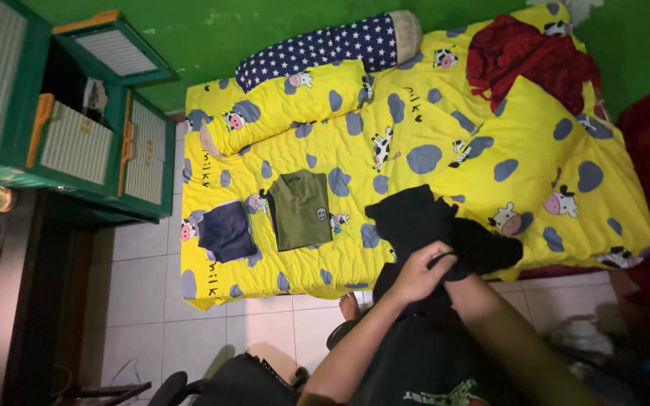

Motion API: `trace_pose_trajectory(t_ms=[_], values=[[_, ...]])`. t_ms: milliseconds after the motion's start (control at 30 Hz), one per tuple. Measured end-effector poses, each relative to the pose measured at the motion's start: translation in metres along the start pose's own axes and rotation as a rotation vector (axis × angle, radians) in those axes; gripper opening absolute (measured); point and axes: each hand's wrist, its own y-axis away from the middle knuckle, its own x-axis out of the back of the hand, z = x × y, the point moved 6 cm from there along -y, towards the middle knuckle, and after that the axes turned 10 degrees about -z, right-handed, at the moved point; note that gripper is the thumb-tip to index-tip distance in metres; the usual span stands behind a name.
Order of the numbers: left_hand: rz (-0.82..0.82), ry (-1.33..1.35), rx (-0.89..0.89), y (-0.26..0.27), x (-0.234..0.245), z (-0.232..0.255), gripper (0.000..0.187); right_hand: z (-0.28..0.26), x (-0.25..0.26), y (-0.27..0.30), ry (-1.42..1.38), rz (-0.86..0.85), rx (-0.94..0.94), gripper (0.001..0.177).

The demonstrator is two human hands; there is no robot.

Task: The person folds an olive-green collared shirt and a black t-shirt on a bed, smoothing the fabric and aligning the sleeves.

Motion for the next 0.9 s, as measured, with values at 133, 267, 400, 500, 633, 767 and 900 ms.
trace_pose_trajectory(t_ms=[133, 267, 400, 500, 633, 767, 900], values=[[0.014, -0.016, 0.007, 0.003, -0.008, 0.011, 0.012, 0.008, -0.002, -0.020, -0.027, -0.036, -0.046, 0.042], [-0.002, -0.041, 0.013, -0.002, -0.005, 0.014, 0.016, 0.015, 0.000, -0.030, -0.046, -0.054, -0.089, 0.042], [-0.022, -0.002, -0.002, -0.003, -0.009, 0.010, 0.020, 0.017, -0.005, -0.049, -0.073, -0.082, -0.121, 0.042], [-0.053, 0.027, -0.002, -0.001, -0.013, 0.003, 0.020, 0.011, -0.005, -0.056, -0.078, -0.106, -0.133, 0.042], [-0.016, -0.007, 0.004, -0.003, -0.006, 0.001, 0.016, -0.001, -0.001, -0.057, -0.108, -0.152, -0.140, 0.041], [0.290, -0.209, -0.118, -0.015, 0.055, 0.003, 0.015, 0.003, 0.001, -0.061, -0.117, -0.209, -0.143, 0.041], [0.554, -0.438, -0.024, -0.020, 0.179, -0.025, 0.022, 0.045, 0.005, -0.012, 0.311, 0.018, -0.164, 0.044]])
